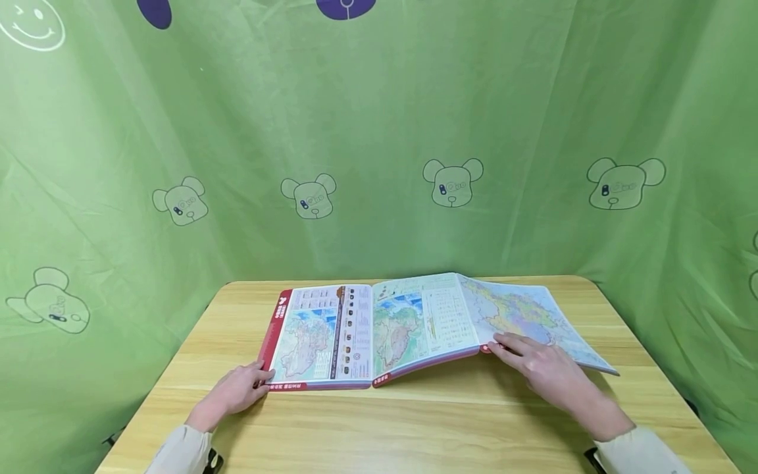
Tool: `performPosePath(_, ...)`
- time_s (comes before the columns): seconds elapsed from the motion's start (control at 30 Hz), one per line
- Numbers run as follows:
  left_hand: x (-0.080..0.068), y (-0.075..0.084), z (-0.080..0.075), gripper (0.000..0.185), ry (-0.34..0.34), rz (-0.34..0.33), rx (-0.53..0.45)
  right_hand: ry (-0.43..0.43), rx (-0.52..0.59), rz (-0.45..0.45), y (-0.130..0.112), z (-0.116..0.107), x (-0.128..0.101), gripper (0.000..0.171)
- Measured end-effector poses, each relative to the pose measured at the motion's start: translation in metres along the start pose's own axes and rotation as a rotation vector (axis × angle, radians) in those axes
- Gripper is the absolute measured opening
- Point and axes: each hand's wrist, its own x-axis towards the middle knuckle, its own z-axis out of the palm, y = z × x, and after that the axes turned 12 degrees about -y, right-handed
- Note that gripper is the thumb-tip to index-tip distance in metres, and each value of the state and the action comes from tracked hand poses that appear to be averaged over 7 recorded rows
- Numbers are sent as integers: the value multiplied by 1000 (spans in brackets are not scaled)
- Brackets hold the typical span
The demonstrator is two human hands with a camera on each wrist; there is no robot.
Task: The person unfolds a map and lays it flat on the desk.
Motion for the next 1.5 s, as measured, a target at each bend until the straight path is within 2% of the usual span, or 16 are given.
performPosePath(0.33, 1, -1, 6, 35, -1, -5, -15, -30, 10, 2, 4, 10, -5, 62)
performPosePath(0.77, 2, -1, 3, 36, 3, -6, -7, -32, 5, -8, 6, 17, -11, 64)
performPosePath(1.13, 0, 0, 4, 36, 0, -8, -19, -85, 27, -15, 7, 20, -17, 57)
performPosePath(1.5, 0, -1, 6, 36, 11, -7, -16, -103, 11, -20, 9, 24, -21, 67)
